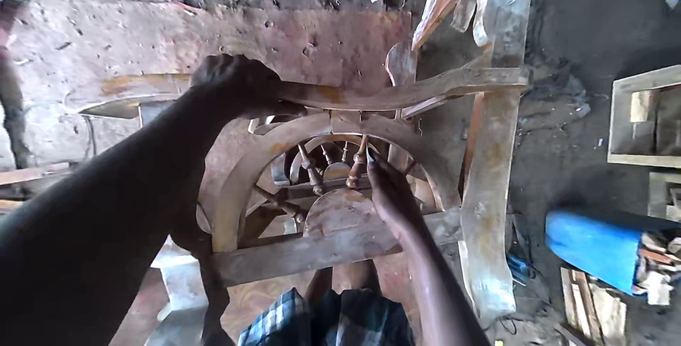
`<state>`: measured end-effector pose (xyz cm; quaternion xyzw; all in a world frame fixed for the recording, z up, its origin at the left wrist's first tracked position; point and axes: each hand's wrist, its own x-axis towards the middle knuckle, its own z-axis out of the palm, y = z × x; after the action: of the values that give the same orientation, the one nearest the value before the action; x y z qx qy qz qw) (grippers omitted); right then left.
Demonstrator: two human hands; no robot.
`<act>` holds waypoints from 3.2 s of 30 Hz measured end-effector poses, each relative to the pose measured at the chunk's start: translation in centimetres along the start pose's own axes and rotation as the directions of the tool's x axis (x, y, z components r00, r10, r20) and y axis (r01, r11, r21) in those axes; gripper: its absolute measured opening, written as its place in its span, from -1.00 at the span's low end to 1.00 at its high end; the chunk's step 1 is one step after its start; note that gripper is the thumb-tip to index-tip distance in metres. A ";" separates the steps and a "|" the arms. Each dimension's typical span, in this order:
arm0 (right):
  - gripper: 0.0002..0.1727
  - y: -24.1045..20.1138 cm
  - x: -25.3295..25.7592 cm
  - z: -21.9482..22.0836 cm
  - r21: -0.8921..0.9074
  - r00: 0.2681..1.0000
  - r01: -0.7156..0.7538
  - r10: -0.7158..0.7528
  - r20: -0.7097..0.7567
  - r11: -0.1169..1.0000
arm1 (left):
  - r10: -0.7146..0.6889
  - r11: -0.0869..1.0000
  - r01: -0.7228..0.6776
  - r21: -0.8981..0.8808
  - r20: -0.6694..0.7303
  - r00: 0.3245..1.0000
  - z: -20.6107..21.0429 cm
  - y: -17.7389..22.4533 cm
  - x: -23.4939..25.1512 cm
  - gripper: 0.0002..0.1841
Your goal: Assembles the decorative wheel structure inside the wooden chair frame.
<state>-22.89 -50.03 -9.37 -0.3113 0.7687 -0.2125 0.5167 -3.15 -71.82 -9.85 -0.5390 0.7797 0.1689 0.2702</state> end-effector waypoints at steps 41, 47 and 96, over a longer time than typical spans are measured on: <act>-0.72 -1.8 4.7 -3.3 0.084 0.896 -0.338 0.293 0.334 0.938 | 0.011 0.987 -0.020 -0.158 -0.052 0.999 0.9 -1.1 0.4 -0.18; -0.55 -1.9 1.6 -8.1 -0.148 0.938 0.170 -0.114 0.326 0.974 | -0.006 0.987 -0.002 -0.162 -0.049 0.999 0.6 -1.1 0.7 -0.17; -0.51 -1.2 4.4 -3.4 -0.655 0.704 0.705 -0.383 0.598 0.273 | 0.100 0.824 -0.236 -0.515 -0.277 0.956 5.7 -2.3 2.8 -0.16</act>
<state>-26.89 -53.99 -10.23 -0.7999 0.5119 0.0833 0.3019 -0.43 -71.60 -15.97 -0.5383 0.7711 0.3401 -0.0046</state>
